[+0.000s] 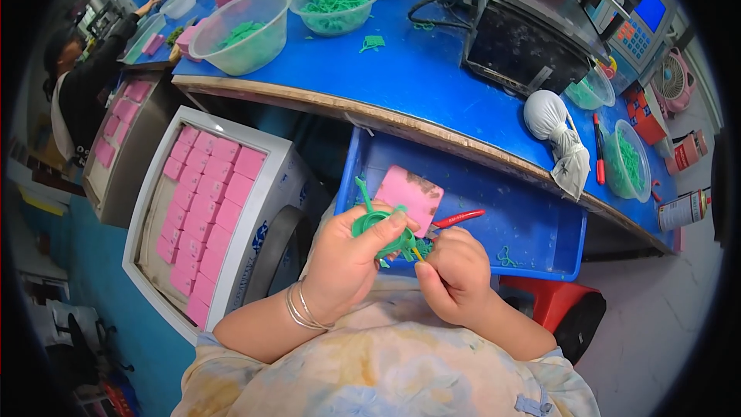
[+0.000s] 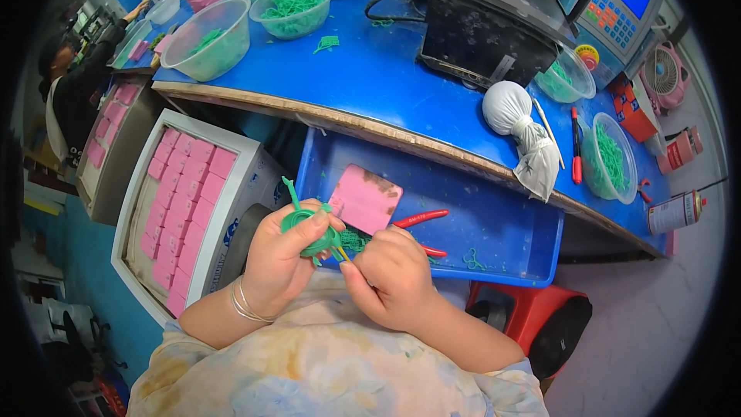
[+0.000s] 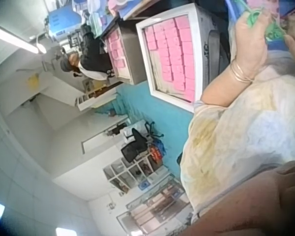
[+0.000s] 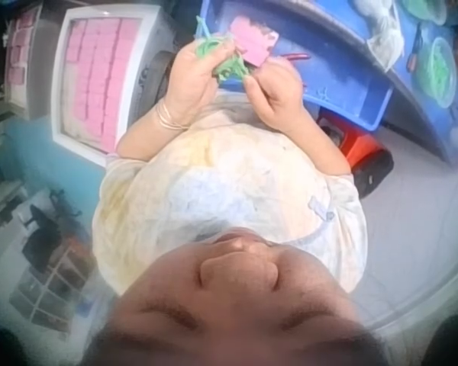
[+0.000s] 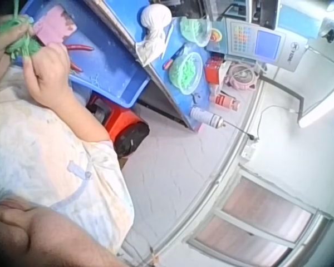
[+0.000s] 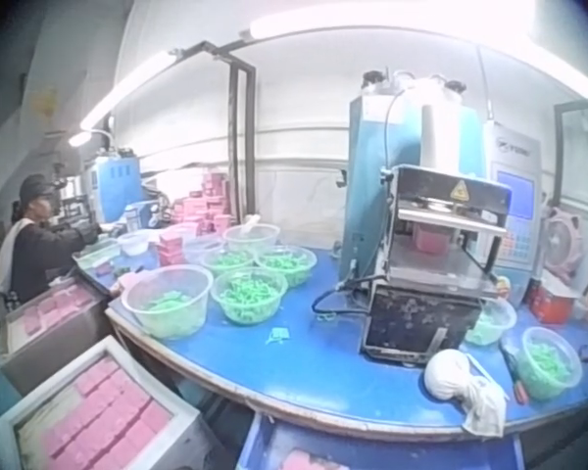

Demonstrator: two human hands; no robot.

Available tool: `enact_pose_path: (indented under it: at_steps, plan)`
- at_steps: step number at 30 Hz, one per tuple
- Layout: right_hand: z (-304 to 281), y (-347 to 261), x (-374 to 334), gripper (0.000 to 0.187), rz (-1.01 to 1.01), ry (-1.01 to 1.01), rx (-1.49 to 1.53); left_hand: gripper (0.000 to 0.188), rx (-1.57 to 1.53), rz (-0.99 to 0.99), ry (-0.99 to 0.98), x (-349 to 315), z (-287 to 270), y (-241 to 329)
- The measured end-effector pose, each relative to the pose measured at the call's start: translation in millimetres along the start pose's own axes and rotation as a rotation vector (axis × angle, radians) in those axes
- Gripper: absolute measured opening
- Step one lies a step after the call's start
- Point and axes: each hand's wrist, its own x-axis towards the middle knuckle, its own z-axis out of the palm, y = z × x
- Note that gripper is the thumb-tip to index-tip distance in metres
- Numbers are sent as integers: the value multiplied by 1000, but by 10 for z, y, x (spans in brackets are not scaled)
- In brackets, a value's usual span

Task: The recorder matches small green components into a pink wax mold, then places the mold under a heating/pressing machine.

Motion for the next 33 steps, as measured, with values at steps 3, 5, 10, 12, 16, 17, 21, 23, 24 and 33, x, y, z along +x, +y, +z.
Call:
enact_pose_path:
  at_steps: [3,5,10,12,16,17,21,23,24,33]
  plan:
    - [16,9,-18,16,-25,16,-9,15,20,39,-19,5,1,-23]
    - [15,7,-21,17,-32,23,-4,15,29,48,-7,4,-8,-25]
    - [-11,-103,-139,20,-164,-78,84,15,-287,98,276,462,-563,264]
    - [-60,-41,-152,16,-144,-140,51,19,-300,200,154,418,-823,409]
    - [-180,130,53,9,-31,155,-372,24,-41,95,224,277,-546,408]
    - [-229,182,170,10,-58,201,-479,25,54,86,196,265,-447,354]
    - [-386,482,573,17,-28,300,-667,20,114,-64,9,212,-230,177]
    - [-423,688,715,18,-50,308,-702,19,316,-53,-44,178,-167,123]
    - [-447,773,766,19,-46,280,-718,19,317,-55,-46,159,-132,112]
    - [-335,676,718,14,16,319,-628,17,643,130,-29,89,-164,17]
